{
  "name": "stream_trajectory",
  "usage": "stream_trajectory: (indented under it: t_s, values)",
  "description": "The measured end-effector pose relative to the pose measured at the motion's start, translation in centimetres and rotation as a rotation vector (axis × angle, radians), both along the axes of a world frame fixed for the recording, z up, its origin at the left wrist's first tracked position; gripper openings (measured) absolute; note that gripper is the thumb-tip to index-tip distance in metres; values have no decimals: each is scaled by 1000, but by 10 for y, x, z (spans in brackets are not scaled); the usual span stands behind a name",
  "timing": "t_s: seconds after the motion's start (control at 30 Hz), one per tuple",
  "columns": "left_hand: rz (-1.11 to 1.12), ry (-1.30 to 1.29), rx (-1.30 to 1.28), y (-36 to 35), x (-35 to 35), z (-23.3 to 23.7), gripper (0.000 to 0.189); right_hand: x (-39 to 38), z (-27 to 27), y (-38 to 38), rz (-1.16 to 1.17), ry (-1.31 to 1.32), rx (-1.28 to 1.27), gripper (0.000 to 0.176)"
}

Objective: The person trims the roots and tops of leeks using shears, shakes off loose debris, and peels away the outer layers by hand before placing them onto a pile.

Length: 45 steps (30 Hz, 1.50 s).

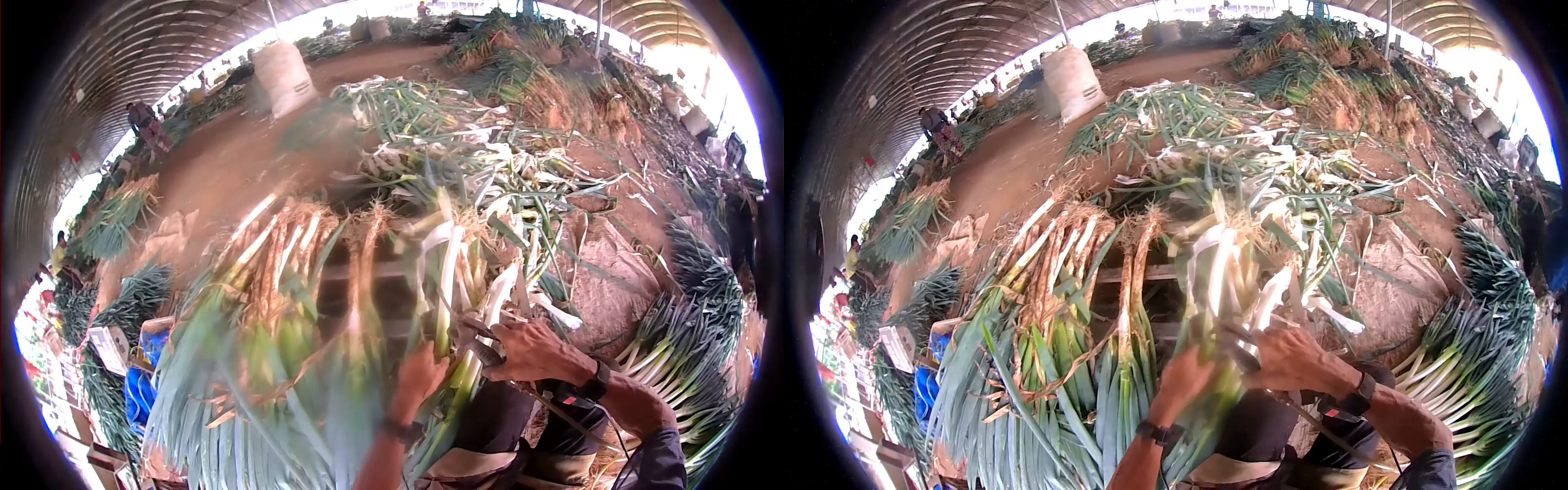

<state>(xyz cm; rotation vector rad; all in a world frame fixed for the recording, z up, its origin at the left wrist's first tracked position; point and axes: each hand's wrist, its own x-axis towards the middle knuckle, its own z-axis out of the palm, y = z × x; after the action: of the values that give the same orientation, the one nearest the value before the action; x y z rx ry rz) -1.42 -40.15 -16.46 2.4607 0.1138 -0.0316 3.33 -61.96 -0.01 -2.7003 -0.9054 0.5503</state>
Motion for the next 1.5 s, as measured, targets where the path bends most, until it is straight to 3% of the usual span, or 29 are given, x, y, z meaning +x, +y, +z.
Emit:
stream_trajectory:
  t_s: [0.07, 0.17, 0.27, 0.37, 0.5, 0.73, 0.93, 1.03, 1.07, 1.17, 1.37, 1.5]
  values:
    - [20, -201, 259, 18, -11, -5, 39, -4, -3, 4, 43, 41, 46, 67]
    - [307, -260, 456, 44, -23, -9, 40, -14, 5, 19, 89, 141, 75, 68]
    - [473, -270, 422, 67, -26, -2, 41, -22, 0, 25, 188, 156, 135, 67]
    - [483, -236, 342, 94, -37, -7, 42, -27, 1, 36, 225, 229, 133, 64]
    - [381, -391, 323, 114, -52, -16, 42, -42, 15, 47, 279, 308, 262, 56]
    - [390, -222, 375, 110, -66, -20, 46, -55, -28, 56, 368, 302, 298, 55]
    - [376, -47, 394, 111, -57, -12, 57, -54, -19, 71, 338, 158, 389, 55]
    - [461, 89, 238, 110, -48, -12, 61, -50, 4, 79, 229, 315, 242, 54]
    - [361, -109, 341, 109, -50, -22, 58, -49, -2, 77, 241, 336, 303, 56]
    - [434, -194, 255, 103, -45, -43, 51, -49, -28, 72, 338, 315, 560, 61]
    - [406, -263, 277, 100, -46, -38, 48, -40, -10, 81, 313, 335, 295, 69]
    - [312, -298, 231, 102, -42, -36, 54, -23, -22, 97, 276, 294, 276, 66]
